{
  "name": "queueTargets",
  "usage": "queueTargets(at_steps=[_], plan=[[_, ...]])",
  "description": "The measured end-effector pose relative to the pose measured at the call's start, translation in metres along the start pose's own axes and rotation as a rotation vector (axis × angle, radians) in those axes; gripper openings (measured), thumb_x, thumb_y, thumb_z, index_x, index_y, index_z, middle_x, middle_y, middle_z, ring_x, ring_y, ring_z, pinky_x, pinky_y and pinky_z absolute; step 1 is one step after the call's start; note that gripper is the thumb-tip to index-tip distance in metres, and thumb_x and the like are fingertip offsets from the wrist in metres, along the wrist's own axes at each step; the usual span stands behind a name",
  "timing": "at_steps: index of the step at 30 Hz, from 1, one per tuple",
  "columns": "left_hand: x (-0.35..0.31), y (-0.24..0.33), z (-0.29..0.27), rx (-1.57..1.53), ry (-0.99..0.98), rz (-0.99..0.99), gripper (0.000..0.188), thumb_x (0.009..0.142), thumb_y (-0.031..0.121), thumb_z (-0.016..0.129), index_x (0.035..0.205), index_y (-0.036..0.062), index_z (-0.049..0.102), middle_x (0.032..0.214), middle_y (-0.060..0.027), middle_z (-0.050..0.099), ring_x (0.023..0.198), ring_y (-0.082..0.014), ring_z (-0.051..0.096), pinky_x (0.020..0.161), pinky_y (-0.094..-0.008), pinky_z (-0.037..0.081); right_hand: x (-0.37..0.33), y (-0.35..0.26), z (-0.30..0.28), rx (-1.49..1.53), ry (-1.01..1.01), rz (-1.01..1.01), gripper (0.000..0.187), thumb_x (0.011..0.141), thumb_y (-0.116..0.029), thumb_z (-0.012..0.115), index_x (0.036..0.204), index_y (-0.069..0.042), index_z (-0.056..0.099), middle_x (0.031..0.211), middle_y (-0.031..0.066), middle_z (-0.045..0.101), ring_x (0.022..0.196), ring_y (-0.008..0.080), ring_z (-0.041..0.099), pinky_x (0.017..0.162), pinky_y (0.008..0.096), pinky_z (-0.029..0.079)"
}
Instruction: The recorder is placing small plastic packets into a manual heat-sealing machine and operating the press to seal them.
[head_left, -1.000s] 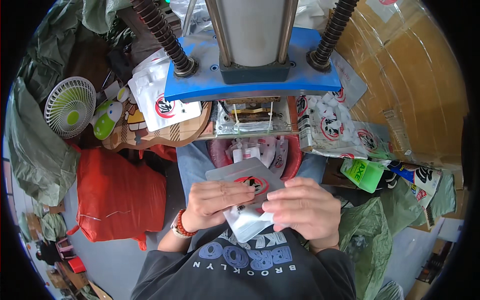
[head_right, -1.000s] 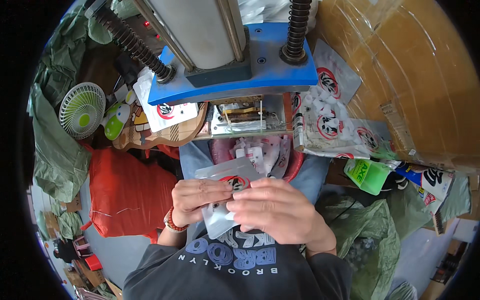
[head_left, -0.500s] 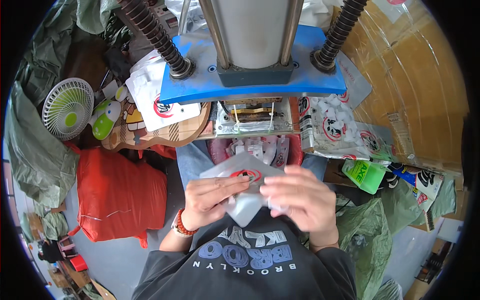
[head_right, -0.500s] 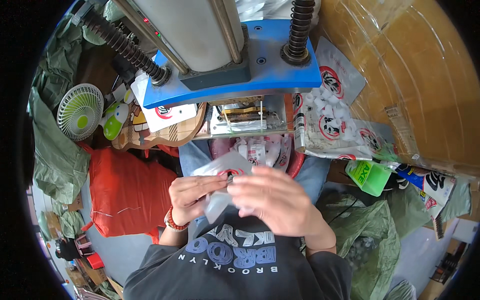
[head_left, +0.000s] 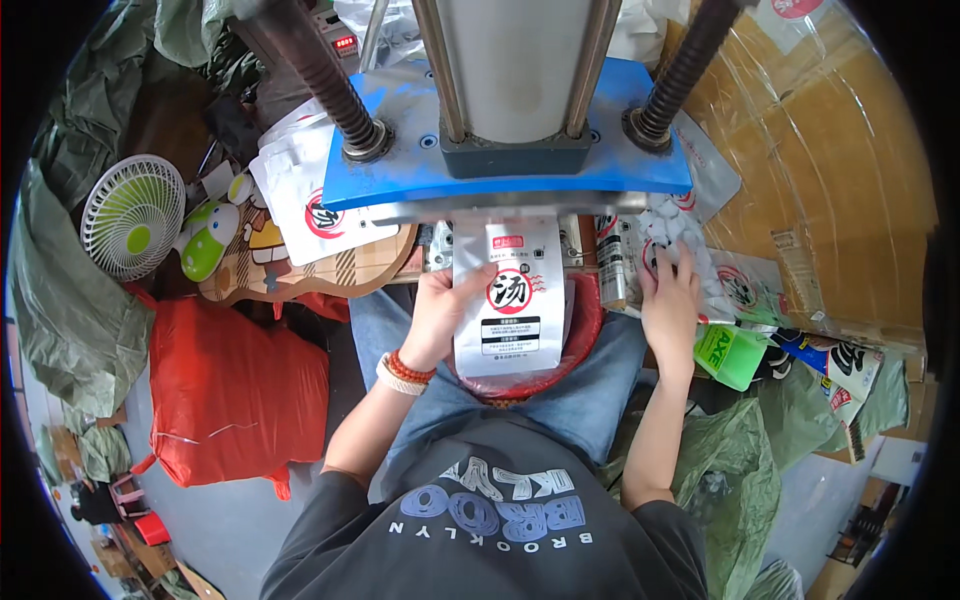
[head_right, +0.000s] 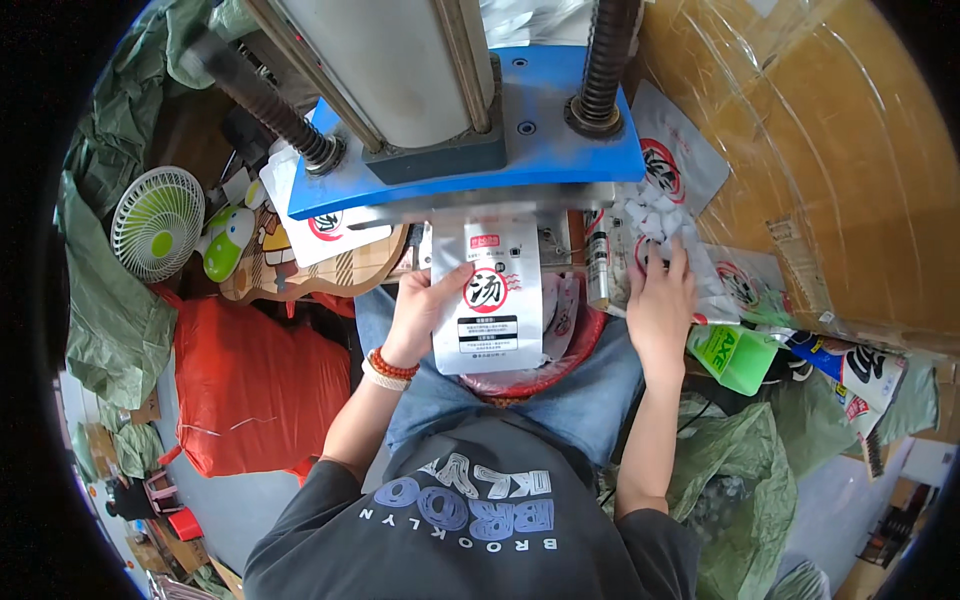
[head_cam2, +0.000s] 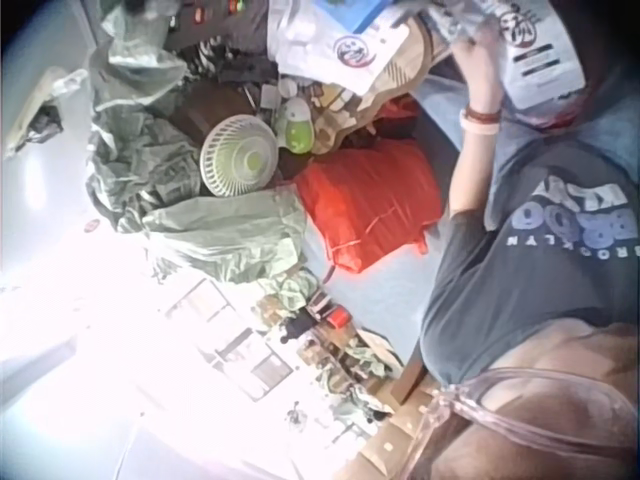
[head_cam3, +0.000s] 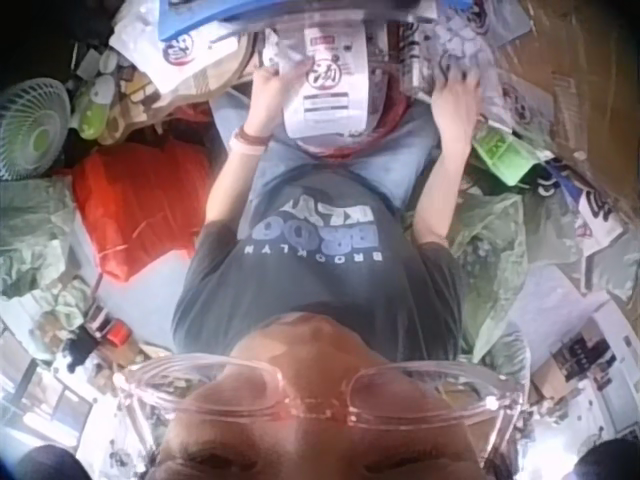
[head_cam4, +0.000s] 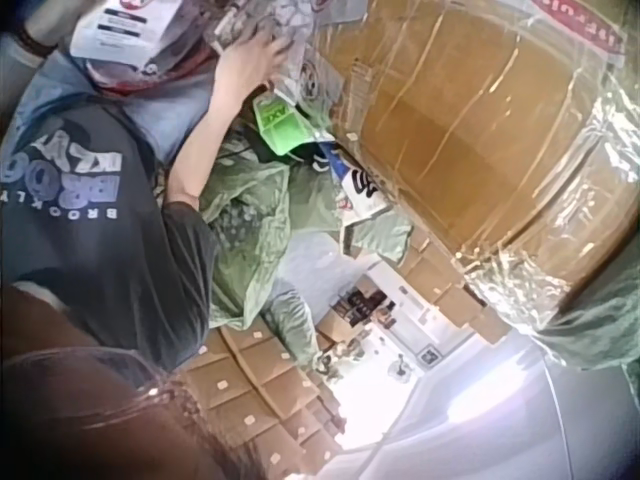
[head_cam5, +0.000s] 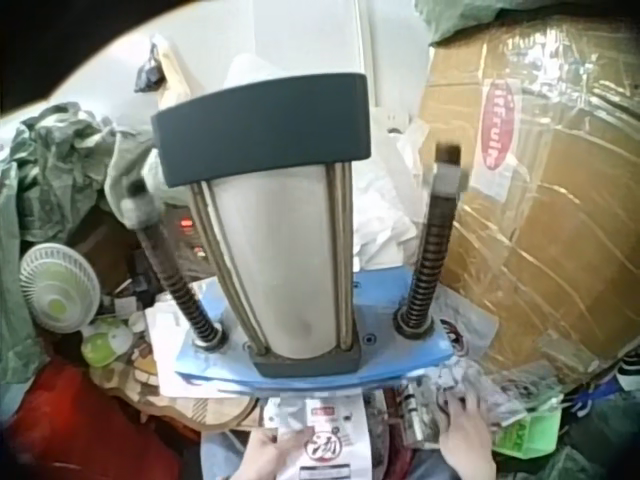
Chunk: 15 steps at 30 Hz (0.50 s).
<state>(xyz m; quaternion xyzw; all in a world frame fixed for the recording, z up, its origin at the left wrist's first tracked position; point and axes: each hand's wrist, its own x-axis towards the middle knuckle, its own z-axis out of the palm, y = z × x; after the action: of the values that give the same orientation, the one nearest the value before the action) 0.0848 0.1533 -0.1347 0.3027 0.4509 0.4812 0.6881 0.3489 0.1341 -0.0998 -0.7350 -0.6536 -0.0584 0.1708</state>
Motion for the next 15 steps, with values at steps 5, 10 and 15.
queueTargets(at_steps=[5,10,15], plan=[[0.005,0.018,-0.034,0.546,0.091,0.14,0.036,0.088,0.023,0.072,0.109,-0.006,0.066,0.098,-0.0096,0.071,0.086,-0.012,0.065,0.077,-0.0252,0.05,-0.032,0.02,0.022,0.454,-0.136,-0.069,0.023,0.099,-0.016,0.049,0.109,0.002,0.058,0.11,0.0177,0.055,0.098,0.0376,0.057,0.086,0.0397,0.045],[0.013,0.031,-0.117,1.966,0.472,0.524,0.077,0.08,0.045,0.073,0.141,0.0105,0.043,0.149,-0.0132,0.04,0.14,-0.0352,0.032,0.112,-0.0526,0.026,-0.035,0.035,0.011,0.642,-0.191,-0.046,0.022,0.096,-0.011,0.054,0.113,0.001,0.06,0.108,0.0148,0.055,0.095,0.0283,0.058,0.085,0.034,0.045],[-0.032,0.022,-0.131,1.521,0.309,0.729,0.034,0.08,0.001,0.068,0.114,0.0067,0.068,0.107,-0.0098,0.07,0.098,-0.0225,0.067,0.084,-0.0304,0.051,-0.028,-0.001,-0.035,0.806,0.132,-0.106,0.027,0.079,0.004,0.069,0.105,0.001,0.065,0.113,0.0104,0.057,0.102,0.0222,0.055,0.089,0.0299,0.045]])
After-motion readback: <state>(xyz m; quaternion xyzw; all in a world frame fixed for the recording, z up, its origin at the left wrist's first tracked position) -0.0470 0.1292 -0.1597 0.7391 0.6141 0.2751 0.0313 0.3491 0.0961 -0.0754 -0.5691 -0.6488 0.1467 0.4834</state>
